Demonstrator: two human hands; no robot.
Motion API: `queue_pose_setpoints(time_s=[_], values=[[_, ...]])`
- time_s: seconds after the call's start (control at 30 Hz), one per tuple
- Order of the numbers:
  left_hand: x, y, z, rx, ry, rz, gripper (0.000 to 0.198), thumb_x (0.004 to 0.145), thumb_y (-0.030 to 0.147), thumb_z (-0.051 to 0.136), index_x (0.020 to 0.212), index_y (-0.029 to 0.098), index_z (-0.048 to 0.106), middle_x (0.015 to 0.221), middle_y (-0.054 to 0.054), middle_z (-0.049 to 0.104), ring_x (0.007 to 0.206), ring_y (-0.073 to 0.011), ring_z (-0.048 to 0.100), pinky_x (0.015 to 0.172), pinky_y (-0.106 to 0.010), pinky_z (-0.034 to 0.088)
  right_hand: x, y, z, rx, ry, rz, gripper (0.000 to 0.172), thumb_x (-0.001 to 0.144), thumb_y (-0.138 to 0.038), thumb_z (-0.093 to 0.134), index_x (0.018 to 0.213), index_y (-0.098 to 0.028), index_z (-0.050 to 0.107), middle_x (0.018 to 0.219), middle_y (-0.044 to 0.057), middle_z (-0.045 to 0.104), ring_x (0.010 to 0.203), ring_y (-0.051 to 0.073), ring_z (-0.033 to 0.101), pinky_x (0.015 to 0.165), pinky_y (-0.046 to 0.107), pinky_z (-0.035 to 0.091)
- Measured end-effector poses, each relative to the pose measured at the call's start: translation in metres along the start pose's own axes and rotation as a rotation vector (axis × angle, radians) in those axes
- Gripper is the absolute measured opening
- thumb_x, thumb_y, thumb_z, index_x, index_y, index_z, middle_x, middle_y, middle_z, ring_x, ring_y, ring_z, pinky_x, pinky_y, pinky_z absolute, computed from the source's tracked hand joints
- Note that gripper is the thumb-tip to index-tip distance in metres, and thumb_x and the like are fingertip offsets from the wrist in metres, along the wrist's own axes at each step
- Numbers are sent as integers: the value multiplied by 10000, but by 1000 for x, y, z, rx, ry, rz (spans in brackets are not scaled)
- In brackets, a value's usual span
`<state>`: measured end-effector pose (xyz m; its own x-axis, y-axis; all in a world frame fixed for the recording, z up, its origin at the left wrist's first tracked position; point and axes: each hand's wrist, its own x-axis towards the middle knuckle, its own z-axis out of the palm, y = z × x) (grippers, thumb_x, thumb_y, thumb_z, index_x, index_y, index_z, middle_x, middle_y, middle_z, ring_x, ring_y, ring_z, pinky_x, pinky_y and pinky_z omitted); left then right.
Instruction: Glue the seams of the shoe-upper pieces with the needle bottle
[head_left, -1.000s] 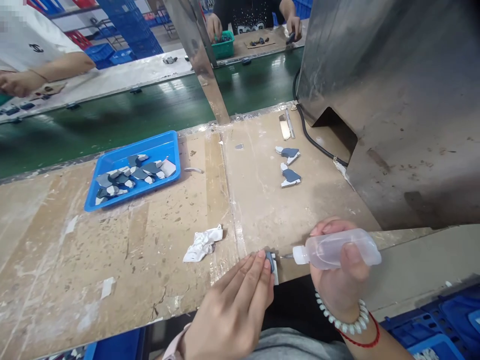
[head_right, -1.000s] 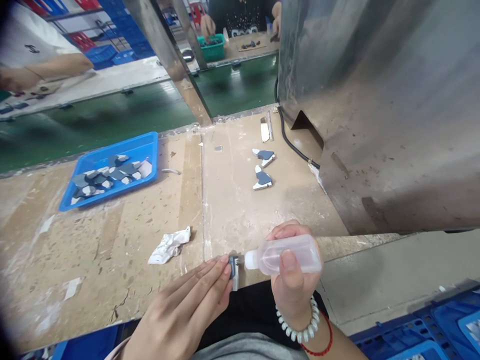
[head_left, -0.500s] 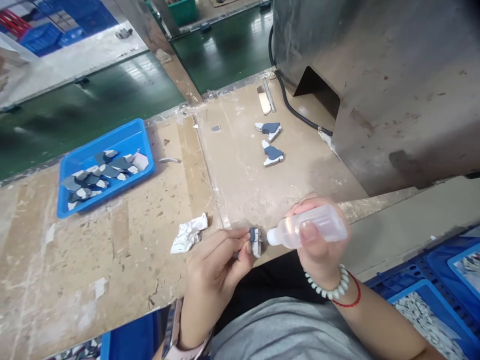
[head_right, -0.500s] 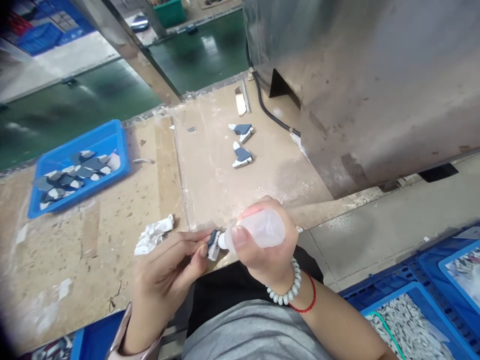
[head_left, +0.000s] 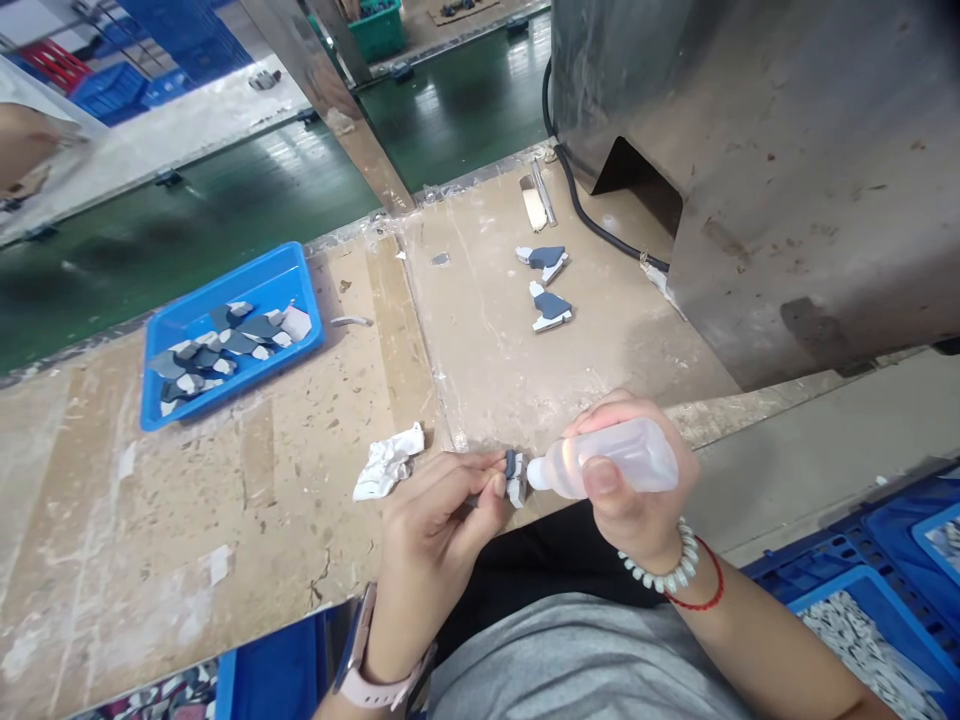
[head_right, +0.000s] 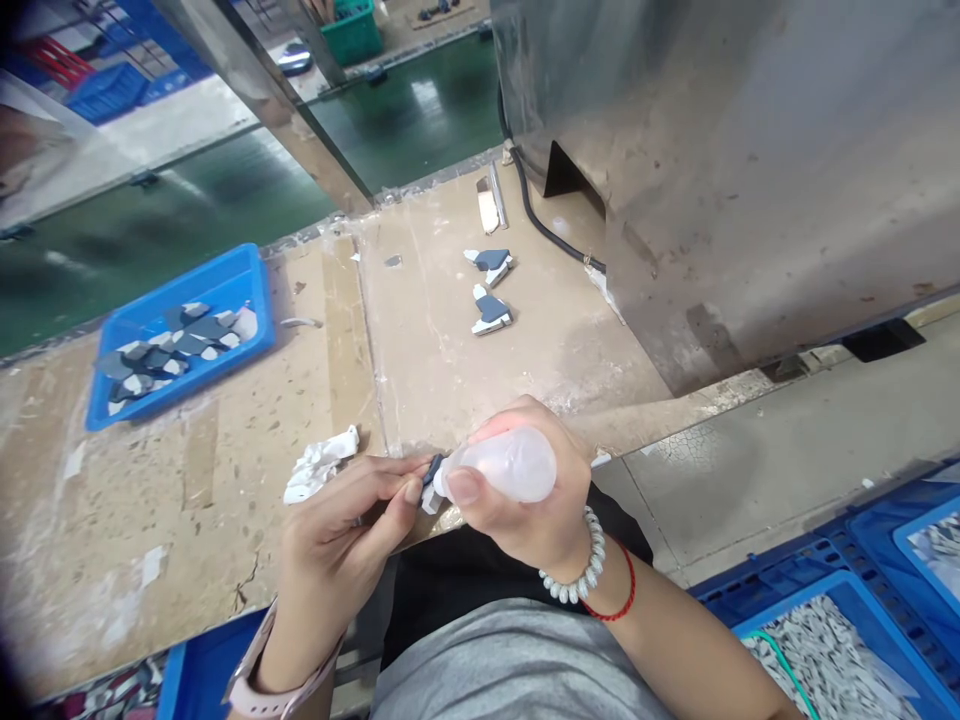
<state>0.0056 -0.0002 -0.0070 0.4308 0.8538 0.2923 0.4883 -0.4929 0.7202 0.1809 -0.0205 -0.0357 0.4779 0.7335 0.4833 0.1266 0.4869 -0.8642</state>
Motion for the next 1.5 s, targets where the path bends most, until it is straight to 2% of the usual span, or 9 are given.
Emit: queue_pose_setpoints(time_s=[0.33,0.6,0.77,0.87,0.93,1.13,1.3,1.4,1.5], values=[[-4,-2,2,-32,16,-25,131,914,128,659,815,189,719,891,-34,778,900,-171,745,789,-268,584,-2,3,0,14,50,-5,240,867,-433,721,840,-204,654,684,14,628,608,175,595,500,307,479],[-14,-4,3,-12,-7,30,116,931,127,637,976,207,707,1012,-40,761,1017,-180,713,898,-302,573,-5,0,-1,209,107,166,230,877,-440,709,937,-240,614,800,-8,615,714,152,598,626,274,515],[-31,-12,9,272,7,202,265,960,187,619,1220,217,663,1239,-71,708,1223,-234,620,994,-374,557,12,-9,-23,430,96,497,346,774,-317,843,966,-274,559,991,-23,666,931,133,682,827,236,583],[-36,-16,13,290,71,241,281,960,142,611,1235,185,644,1141,-61,739,1188,-212,632,986,-331,557,24,-15,-35,507,-67,709,427,690,-234,904,831,-234,501,1065,-10,696,1037,161,711,962,256,554],[-37,-17,13,246,109,223,274,960,109,595,1225,169,634,1093,-64,736,1141,-195,641,973,-304,551,28,-16,-37,505,-160,762,452,677,-243,913,810,-228,481,998,-7,711,971,152,723,914,234,565],[-42,-7,5,96,179,78,226,1018,148,486,1207,188,603,998,-71,683,953,-184,612,821,-296,520,24,-6,-26,109,-28,507,373,854,-510,736,1020,-263,511,869,33,724,812,196,727,668,274,580],[-46,8,-1,66,322,99,258,1050,311,444,1140,154,627,910,-60,665,879,-162,584,812,-290,479,24,15,-25,-336,-101,309,690,708,-378,876,1257,-271,473,1148,100,687,1083,292,675,981,508,515],[-45,14,-10,82,345,174,287,1015,356,493,1105,128,641,862,-57,670,863,-157,607,789,-274,501,27,23,-31,-460,-230,296,657,756,-421,829,1292,-251,489,1235,125,642,1126,313,643,1010,564,481],[-44,16,-17,67,329,259,272,983,345,564,1090,109,648,832,-55,675,851,-156,630,749,-256,532,19,13,-36,-608,-187,59,552,801,-406,793,1256,-223,541,1271,132,596,1200,317,581,1033,542,449]])
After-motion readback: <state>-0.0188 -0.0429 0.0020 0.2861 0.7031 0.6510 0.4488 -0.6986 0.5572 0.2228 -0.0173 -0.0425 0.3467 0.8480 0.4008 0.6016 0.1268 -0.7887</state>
